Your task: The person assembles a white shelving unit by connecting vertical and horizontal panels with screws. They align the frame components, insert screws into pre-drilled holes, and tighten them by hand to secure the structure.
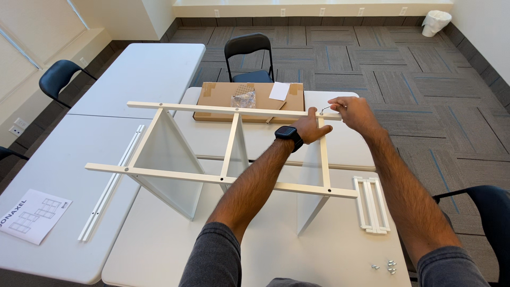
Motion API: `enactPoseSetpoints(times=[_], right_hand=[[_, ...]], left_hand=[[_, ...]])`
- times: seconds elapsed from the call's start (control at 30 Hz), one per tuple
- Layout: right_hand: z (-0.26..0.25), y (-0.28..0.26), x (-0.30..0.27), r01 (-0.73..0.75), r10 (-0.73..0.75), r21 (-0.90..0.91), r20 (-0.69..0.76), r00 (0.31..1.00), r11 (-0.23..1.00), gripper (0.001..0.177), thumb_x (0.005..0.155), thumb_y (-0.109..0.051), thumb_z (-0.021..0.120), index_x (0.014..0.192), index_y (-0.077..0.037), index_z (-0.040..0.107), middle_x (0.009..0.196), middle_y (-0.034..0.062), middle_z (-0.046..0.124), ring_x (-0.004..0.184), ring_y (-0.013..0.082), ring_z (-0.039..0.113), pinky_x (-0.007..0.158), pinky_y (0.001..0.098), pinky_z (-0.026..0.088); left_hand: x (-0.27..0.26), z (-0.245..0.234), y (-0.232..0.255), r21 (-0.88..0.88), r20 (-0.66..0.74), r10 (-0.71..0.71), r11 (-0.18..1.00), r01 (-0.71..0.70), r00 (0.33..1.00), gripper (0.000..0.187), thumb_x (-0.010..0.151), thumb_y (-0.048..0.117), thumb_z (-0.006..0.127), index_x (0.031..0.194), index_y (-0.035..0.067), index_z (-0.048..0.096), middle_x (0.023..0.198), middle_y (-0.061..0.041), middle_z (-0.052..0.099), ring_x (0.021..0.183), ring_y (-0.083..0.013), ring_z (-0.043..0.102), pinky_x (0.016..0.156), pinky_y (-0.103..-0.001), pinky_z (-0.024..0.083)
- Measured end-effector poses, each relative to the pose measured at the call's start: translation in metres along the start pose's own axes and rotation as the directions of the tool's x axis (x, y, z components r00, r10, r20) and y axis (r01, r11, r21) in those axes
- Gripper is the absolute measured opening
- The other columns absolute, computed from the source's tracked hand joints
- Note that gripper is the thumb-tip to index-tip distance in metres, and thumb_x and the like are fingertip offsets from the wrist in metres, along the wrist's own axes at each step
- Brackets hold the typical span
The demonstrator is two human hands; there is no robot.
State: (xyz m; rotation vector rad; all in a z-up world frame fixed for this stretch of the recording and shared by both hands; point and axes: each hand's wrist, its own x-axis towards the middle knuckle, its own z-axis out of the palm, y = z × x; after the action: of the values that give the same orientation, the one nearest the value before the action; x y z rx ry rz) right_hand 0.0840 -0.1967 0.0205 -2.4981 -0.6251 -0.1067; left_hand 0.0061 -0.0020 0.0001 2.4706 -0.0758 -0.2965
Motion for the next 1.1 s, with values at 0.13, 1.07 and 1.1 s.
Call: enactPoseSetpoints(times=[0.13,1.07,1.1], right_hand=[[-0.002,-0.004,-0.004,-0.008,0.008,0.036,-0.007,1.0,0.999,0.026,0.118,-0.031,0.064,0.137,-0.021,0.08,0.099,0.0177,0.083,0.075,0.0303,0.08,0.078,0.0447,0.064],[-0.046,-0.056,-0.067,0.102,-0.141,-0.192,-0.2,0.97,0.976,0.02,0.118,-0.041,0.069,0.121,-0.025,0.08,0.088,-0.0005,0.082,0.095,0.0291,0.08,0.09,0.0522,0.062],[-0.049,-0.059,-0.075,0.119,-0.158,-0.198,-0.194,0.968,0.973,0.022,0.118,-0.041,0.069,0.122,-0.024,0.08,0.087,-0.0015,0.082,0.093,0.0277,0.08,0.089,0.0517,0.062]], left_hand=[[-0.007,-0.005,0.004,0.003,-0.001,0.012,1.0,-0.012,1.0,0.089,0.099,0.071,0.049,0.161,0.014,0.022,0.121,-0.023,0.078,0.106,-0.0362,0.083,0.104,-0.05,0.06],[-0.09,-0.058,0.046,0.079,-0.153,0.075,0.995,-0.064,0.985,0.087,0.104,0.075,0.041,0.163,0.012,0.032,0.133,-0.029,0.074,0.13,-0.0452,0.072,0.108,-0.058,0.056],[-0.093,-0.059,0.045,0.053,-0.186,0.115,0.993,-0.107,0.976,0.084,0.105,0.076,0.041,0.161,0.014,0.038,0.129,-0.029,0.076,0.128,-0.0468,0.073,0.108,-0.058,0.057]])
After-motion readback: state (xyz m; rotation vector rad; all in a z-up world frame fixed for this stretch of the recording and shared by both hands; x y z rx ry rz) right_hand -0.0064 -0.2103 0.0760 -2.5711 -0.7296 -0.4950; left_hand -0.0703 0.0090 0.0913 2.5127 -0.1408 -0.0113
